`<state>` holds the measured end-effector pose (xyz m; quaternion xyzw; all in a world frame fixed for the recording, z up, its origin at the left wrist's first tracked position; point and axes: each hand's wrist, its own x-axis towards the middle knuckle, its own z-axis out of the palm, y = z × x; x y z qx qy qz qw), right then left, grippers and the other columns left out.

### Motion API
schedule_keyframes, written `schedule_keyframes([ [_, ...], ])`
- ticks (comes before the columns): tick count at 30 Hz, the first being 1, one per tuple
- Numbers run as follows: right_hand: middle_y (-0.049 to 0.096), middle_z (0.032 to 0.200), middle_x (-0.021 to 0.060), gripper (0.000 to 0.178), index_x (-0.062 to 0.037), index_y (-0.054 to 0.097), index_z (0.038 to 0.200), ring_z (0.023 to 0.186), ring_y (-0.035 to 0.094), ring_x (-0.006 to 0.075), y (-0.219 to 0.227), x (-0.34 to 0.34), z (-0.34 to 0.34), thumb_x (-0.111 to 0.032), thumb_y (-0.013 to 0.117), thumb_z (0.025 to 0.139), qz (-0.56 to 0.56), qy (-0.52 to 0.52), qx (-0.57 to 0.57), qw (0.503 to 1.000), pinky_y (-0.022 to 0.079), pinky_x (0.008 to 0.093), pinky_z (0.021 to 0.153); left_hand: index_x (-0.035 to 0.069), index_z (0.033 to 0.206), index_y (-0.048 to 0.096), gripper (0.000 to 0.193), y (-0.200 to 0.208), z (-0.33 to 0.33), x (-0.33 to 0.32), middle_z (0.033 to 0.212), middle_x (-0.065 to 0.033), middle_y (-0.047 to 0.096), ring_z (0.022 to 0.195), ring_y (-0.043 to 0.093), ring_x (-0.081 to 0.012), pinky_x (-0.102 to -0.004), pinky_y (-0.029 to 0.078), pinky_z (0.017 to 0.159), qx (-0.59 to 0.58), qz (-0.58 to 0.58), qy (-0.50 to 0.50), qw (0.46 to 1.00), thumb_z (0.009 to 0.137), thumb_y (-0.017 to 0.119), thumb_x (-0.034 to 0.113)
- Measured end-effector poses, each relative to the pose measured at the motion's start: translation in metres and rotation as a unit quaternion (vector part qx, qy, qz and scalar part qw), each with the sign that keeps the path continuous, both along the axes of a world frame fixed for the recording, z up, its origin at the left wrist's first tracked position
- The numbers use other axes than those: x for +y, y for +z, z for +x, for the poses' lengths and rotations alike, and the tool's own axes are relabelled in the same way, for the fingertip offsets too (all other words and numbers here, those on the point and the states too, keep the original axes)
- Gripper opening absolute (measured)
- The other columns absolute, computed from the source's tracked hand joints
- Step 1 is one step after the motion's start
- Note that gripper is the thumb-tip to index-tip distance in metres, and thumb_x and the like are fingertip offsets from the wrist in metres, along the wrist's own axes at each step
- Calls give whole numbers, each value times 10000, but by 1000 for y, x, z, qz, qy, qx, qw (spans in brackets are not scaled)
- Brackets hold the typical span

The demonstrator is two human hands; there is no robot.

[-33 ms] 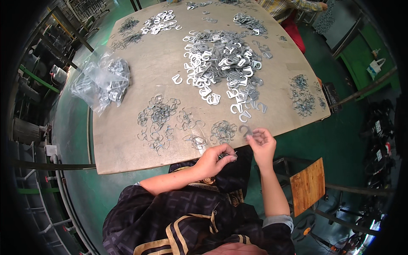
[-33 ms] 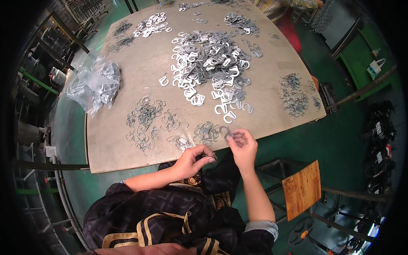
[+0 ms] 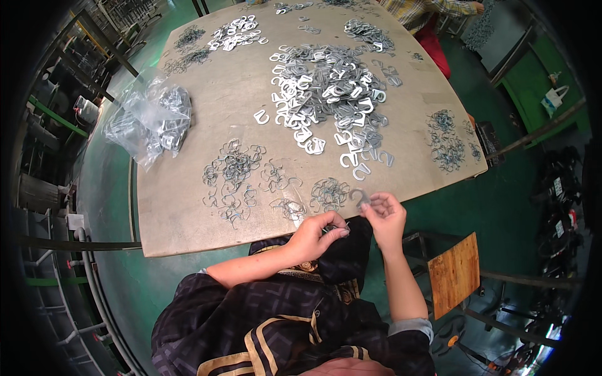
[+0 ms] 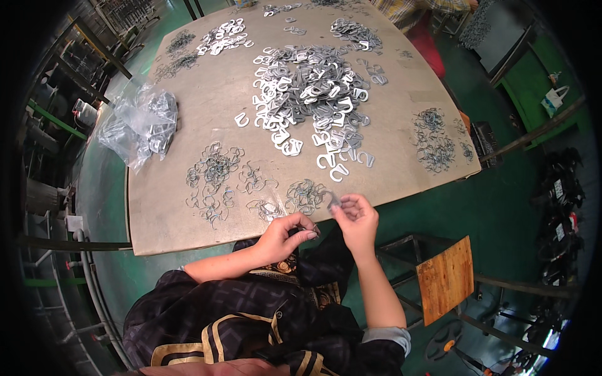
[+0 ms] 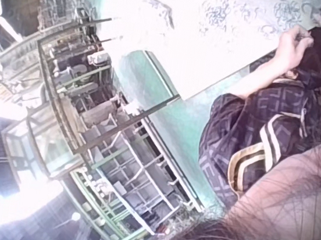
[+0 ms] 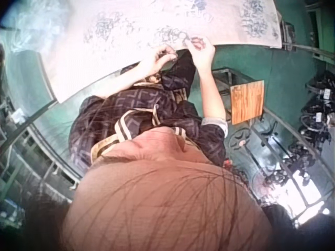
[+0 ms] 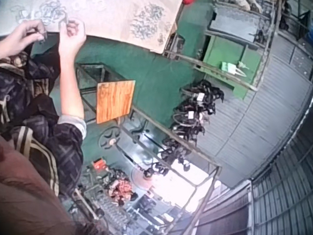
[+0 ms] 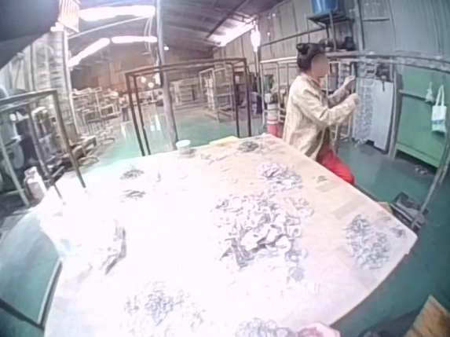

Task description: The person sits at a table and repeatedly picks up small metal hooks and wire loops, joining them by hand into assembled units. They place the finished assemblies into a hanging wire basket and continue the process with additional parts from the table.

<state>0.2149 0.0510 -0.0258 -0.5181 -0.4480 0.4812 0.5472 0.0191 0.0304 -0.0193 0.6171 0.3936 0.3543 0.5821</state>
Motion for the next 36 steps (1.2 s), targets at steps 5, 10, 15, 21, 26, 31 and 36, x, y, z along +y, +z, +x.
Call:
schedule_keyframes([
  [5,686,829,82,175,56,607,988,739,661,100,16,-27,-10,64,691,835,-28,45,25,998,543,220,672,-13,923,599,113,5,0,-1,873,-91,677,865,645,-135,-286,503,790,40,13,8,999,894,678,62],
  [10,697,841,72,159,52,625,980,741,663,90,17,-41,-15,53,691,835,-17,24,-13,999,538,224,667,12,869,612,129,4,3,-1,798,-115,661,765,650,-253,-342,488,721,65,124,26,990,835,721,70],
  [15,706,853,70,135,48,641,957,742,670,88,17,-49,-20,46,692,832,-6,9,-28,1000,537,228,664,31,812,618,137,4,2,-6,758,-132,651,747,632,-345,-406,471,712,114,181,26,977,777,740,80],
  [21,693,844,72,114,45,655,930,732,670,99,23,-57,-20,53,692,823,23,15,-116,993,532,233,656,34,805,635,93,-3,-22,18,753,-150,638,746,626,-352,-415,495,716,112,222,0,969,794,702,97],
  [26,677,857,73,136,54,655,945,745,656,92,20,-54,-18,76,684,814,64,21,-180,981,528,225,676,32,768,645,73,-30,-57,82,786,-121,647,771,616,-300,-394,514,711,474,391,121,779,743,586,66],
  [31,673,866,86,152,52,658,955,746,663,106,20,-52,-19,73,687,808,76,28,-201,976,530,230,676,28,726,627,60,-33,-55,97,779,-118,636,783,613,-290,-394,515,716,542,404,57,734,717,587,72],
  [36,684,870,98,204,31,648,990,744,674,139,15,-52,-20,67,695,795,86,10,-216,972,539,256,682,-6,821,691,99,7,-48,92,794,-122,693,736,669,-224,-318,537,676,323,212,68,920,761,625,36],
])
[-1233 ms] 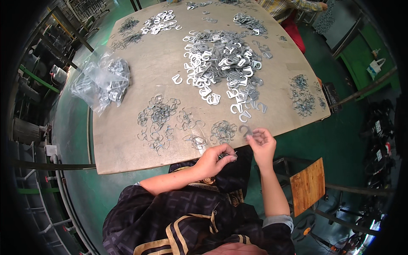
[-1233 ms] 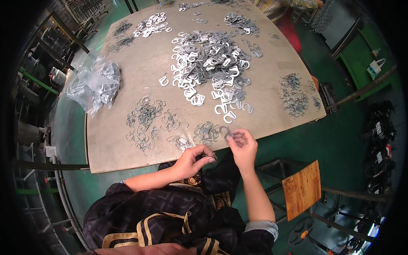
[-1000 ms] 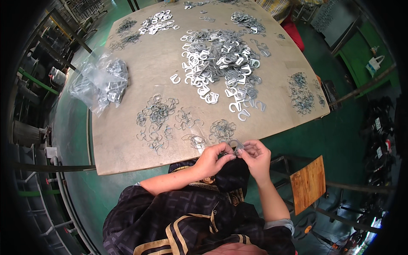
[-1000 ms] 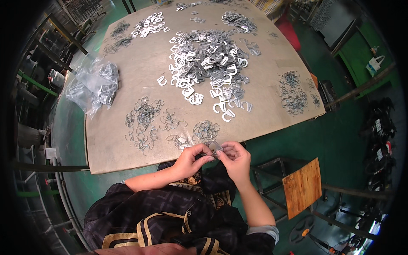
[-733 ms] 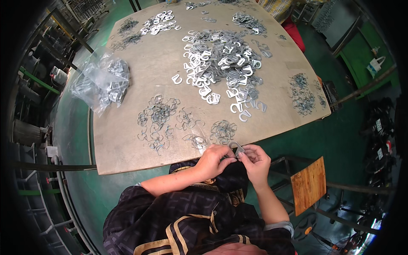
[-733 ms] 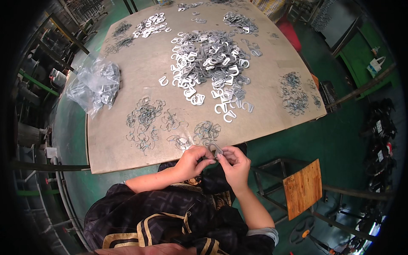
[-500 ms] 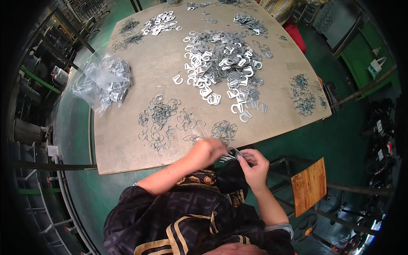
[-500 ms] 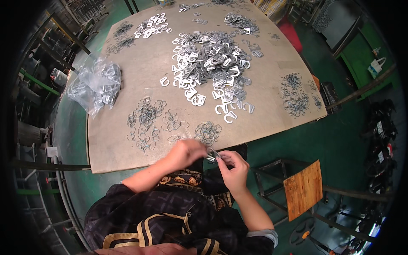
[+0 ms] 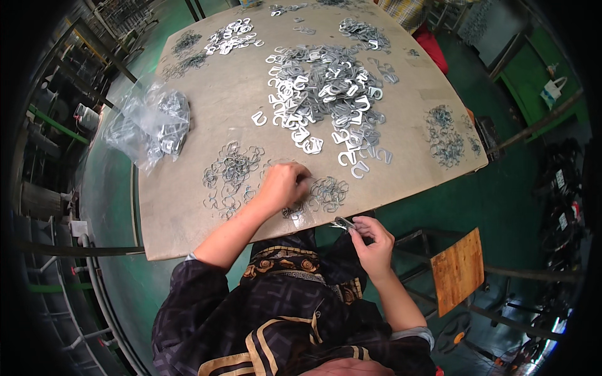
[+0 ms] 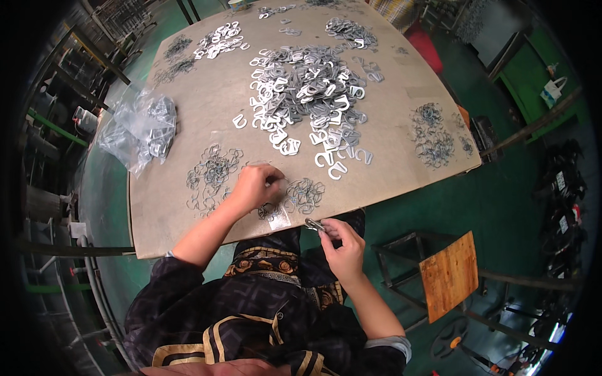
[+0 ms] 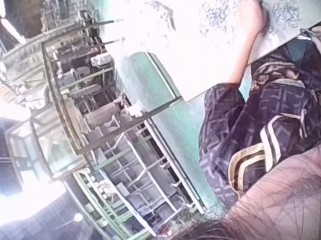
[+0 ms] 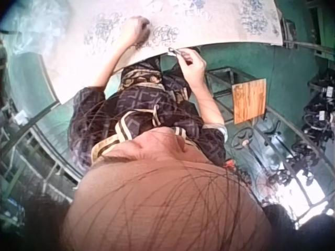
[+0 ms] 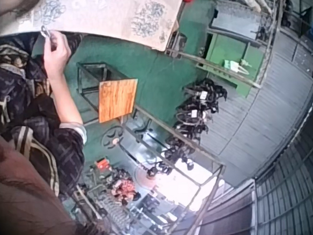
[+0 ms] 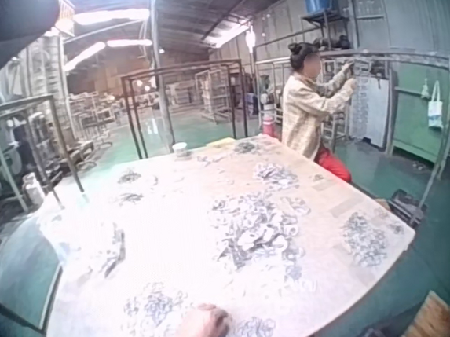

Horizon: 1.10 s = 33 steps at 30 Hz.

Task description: The person sits at a table and repeatedly picks up small metal hooks and wire loops, joining them by hand into assembled units. They place the finished assemblies into a hanging wire basket and continue the process with additional parts from the table.

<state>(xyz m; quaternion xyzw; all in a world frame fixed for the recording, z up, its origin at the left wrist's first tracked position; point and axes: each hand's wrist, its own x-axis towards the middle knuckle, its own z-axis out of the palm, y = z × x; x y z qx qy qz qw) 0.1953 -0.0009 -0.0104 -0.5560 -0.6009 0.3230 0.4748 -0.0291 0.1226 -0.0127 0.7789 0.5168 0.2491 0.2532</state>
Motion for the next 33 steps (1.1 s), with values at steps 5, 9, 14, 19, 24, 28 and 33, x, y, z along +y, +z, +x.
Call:
schedule_keyframes([
  [5,691,854,111,326,-10,612,1094,732,692,190,-3,-1,-4,60,695,787,13,5,-17,1000,550,295,688,13,871,712,125,34,21,-49,796,-21,666,723,594,-95,-255,479,681,-262,-267,-114,920,785,744,99],
  [9,692,856,115,368,-10,590,1127,744,699,205,3,-3,-6,66,694,783,27,13,-18,999,557,306,694,41,847,708,125,12,32,-59,927,-29,614,879,576,-138,-289,443,792,-309,-157,-134,929,784,773,126],
  [14,694,856,116,385,-13,589,1130,737,701,218,4,-4,-8,72,701,772,42,15,-32,998,560,306,683,34,894,686,125,-2,35,-62,951,-36,594,935,571,-151,-299,435,846,-350,-218,-123,903,824,751,114],
  [19,703,854,111,413,-14,587,1140,738,706,205,3,1,-4,62,726,758,79,61,-25,995,562,309,670,11,984,570,99,3,36,-73,993,-59,623,969,581,-138,-289,452,894,-398,-295,-147,856,930,629,68],
  [24,667,844,118,299,3,636,1112,692,652,211,-34,46,35,-20,698,820,18,-6,-29,999,523,320,628,0,986,545,98,7,34,-86,960,-90,642,945,624,-184,-322,483,865,-366,-218,-155,892,937,609,57],
  [28,582,934,162,360,9,636,1160,882,609,308,-64,111,39,-91,717,824,36,-65,-231,970,504,396,772,19,980,528,84,7,36,-90,1024,-99,658,1008,620,-172,-313,475,897,-303,-218,-179,910,952,594,62],
  [33,557,1018,167,291,-5,660,1026,963,587,368,-54,138,18,-81,762,765,-39,-65,-271,959,482,440,840,17,973,543,105,2,36,-97,950,-99,658,932,640,-204,-322,493,840,-304,-197,-169,917,927,625,63],
])
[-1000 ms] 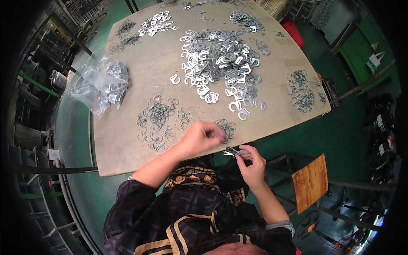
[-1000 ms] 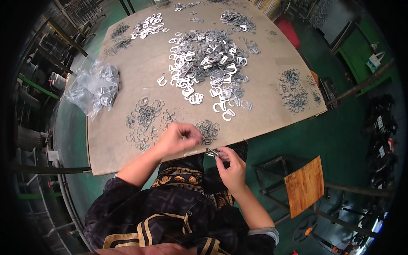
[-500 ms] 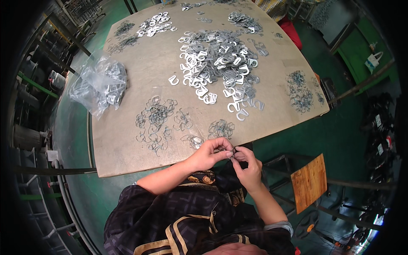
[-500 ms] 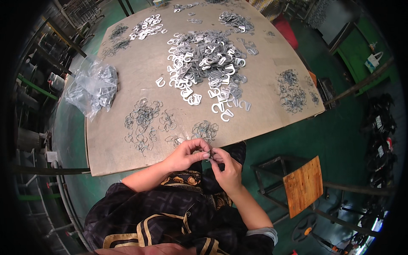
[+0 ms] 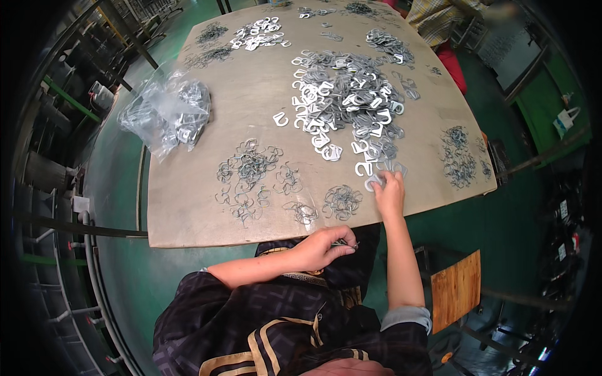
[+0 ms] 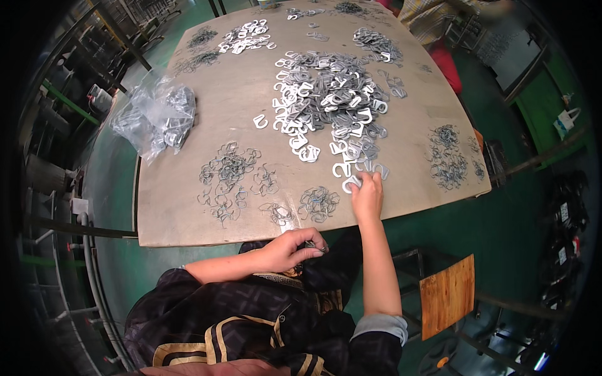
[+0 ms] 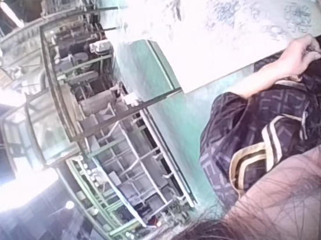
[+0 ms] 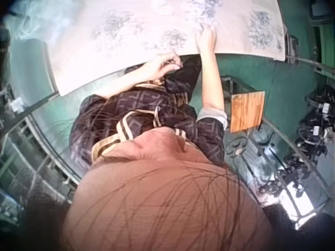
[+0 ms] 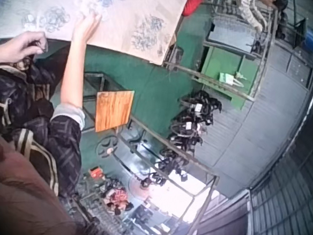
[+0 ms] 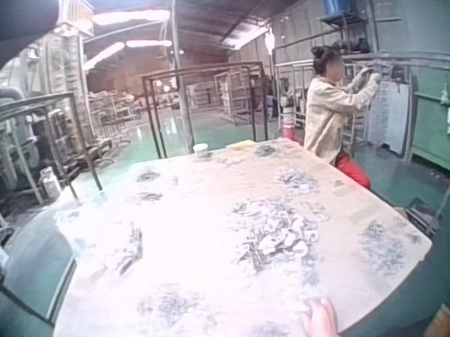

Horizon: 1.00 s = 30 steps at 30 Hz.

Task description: The person sits at a table and repeatedly picks up small metal hooks and wire loops, joining them by hand into assembled units. They place the finished assemblies into a hanging wire basket and continue the process with additional parts from the table.

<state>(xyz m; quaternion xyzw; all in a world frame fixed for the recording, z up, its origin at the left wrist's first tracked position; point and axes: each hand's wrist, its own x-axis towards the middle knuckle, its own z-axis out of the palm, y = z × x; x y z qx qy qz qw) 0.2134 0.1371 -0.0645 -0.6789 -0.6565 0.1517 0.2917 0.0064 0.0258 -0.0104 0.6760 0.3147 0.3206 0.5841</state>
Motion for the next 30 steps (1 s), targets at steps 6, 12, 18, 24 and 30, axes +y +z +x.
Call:
schedule_keyframes([
  [6,600,944,143,227,-1,653,925,870,626,318,-4,11,14,2,763,727,-96,-23,72,993,504,427,781,5,951,558,112,-5,2,-2,882,-111,646,847,647,-250,-335,501,769,-16,4,20,1000,896,648,42],
  [12,623,840,121,251,-16,642,933,775,629,276,2,10,17,9,766,717,-56,34,32,997,508,379,739,9,986,565,113,-5,2,-2,950,-92,661,913,643,-198,-312,497,836,15,-16,2,1000,930,630,83],
  [18,653,771,95,211,9,606,913,654,642,178,23,-7,30,43,734,749,-112,31,146,982,526,324,613,8,987,566,119,-8,3,-2,949,-89,659,924,639,-183,-306,491,841,13,-32,22,999,930,634,86],
  [24,673,802,105,150,46,577,944,691,666,135,55,-85,2,55,685,840,-132,55,493,859,570,260,619,-4,976,577,147,-13,8,-3,904,-131,662,868,655,-251,-341,496,782,-5,-12,94,995,899,662,88],
  [30,674,812,87,143,50,577,941,694,652,109,64,-115,-14,39,690,853,-77,47,479,873,561,245,633,-4,950,579,132,-8,12,-4,884,-138,668,841,660,-269,-343,500,754,5,6,109,994,892,667,77],
])
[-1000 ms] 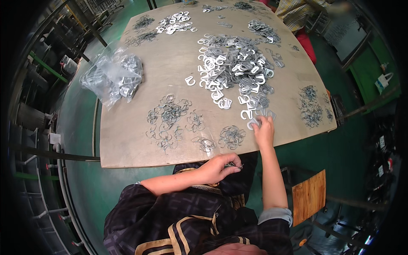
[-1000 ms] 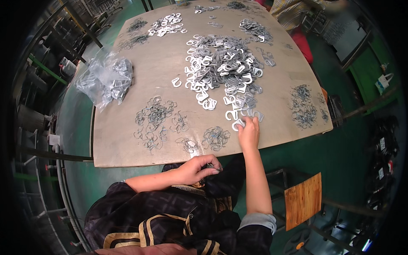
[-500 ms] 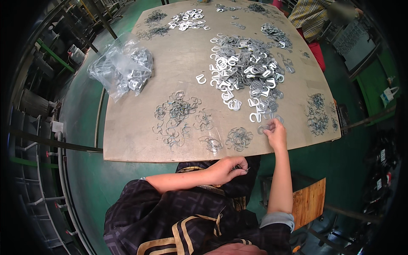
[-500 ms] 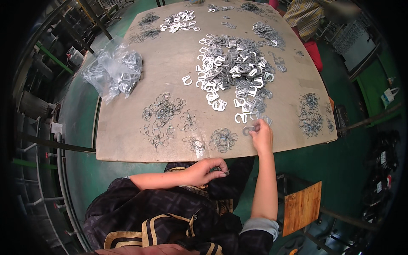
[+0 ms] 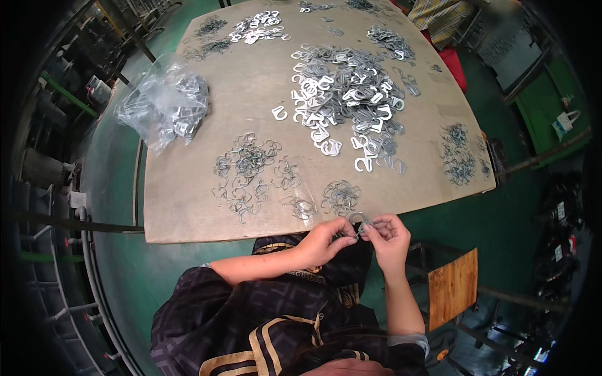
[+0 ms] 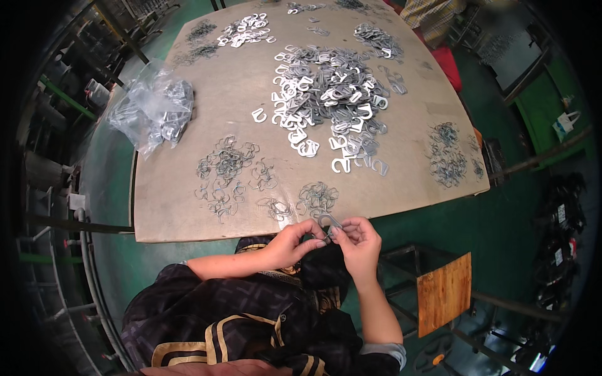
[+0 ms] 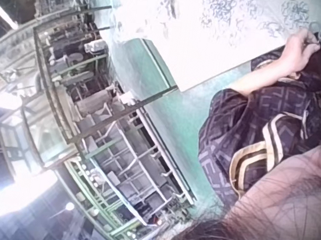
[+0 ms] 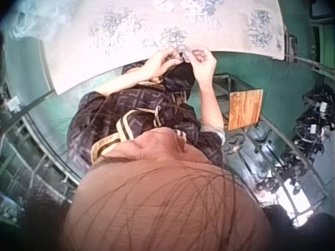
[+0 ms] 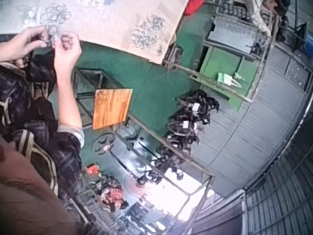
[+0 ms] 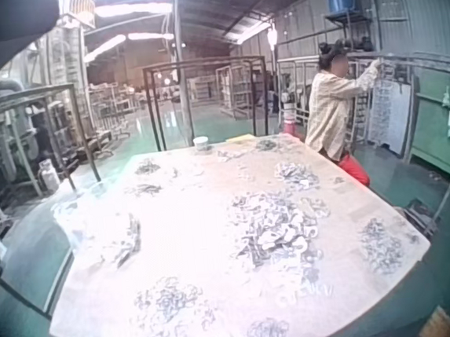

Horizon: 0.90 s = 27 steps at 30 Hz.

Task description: The person sits at a table and repeatedly picks up small metal hooks and wire loops, joining them by hand into assembled units. They place the finished assemblies into a hanging wire basket and continue the process with additional parts from the table.

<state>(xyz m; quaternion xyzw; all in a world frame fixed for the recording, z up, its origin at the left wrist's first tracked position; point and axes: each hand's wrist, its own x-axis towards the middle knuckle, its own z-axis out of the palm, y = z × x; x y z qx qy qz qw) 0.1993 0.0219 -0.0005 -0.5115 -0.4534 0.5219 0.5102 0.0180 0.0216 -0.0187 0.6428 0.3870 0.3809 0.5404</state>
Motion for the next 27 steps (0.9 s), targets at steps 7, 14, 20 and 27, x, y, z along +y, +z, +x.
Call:
schedule_keyframes([
  [7,683,806,73,112,52,608,922,686,648,86,-2,-13,-10,51,686,843,6,-12,-39,999,527,224,623,-3,936,566,138,3,-1,-5,857,-146,664,813,659,-299,-354,499,710,13,-16,16,1000,877,674,61],
  [14,686,773,82,101,47,623,898,680,644,82,5,-21,-14,53,697,829,70,-36,-126,989,519,222,619,3,962,583,178,0,-9,0,893,-164,664,840,650,-351,-392,505,721,51,68,-24,996,859,693,100],
  [20,680,763,72,97,39,625,896,680,645,85,0,-24,-2,56,694,831,78,-65,-123,987,514,218,618,17,1232,520,403,-21,-58,42,1310,-253,516,1230,462,-429,-529,339,1026,382,192,213,879,890,623,204],
  [27,679,768,74,103,38,630,895,686,650,93,-1,-24,-4,56,701,823,89,-60,-139,984,521,221,628,53,1316,486,429,-39,-76,61,1357,-208,516,1321,431,-374,-508,298,1107,300,216,219,903,910,600,132],
])
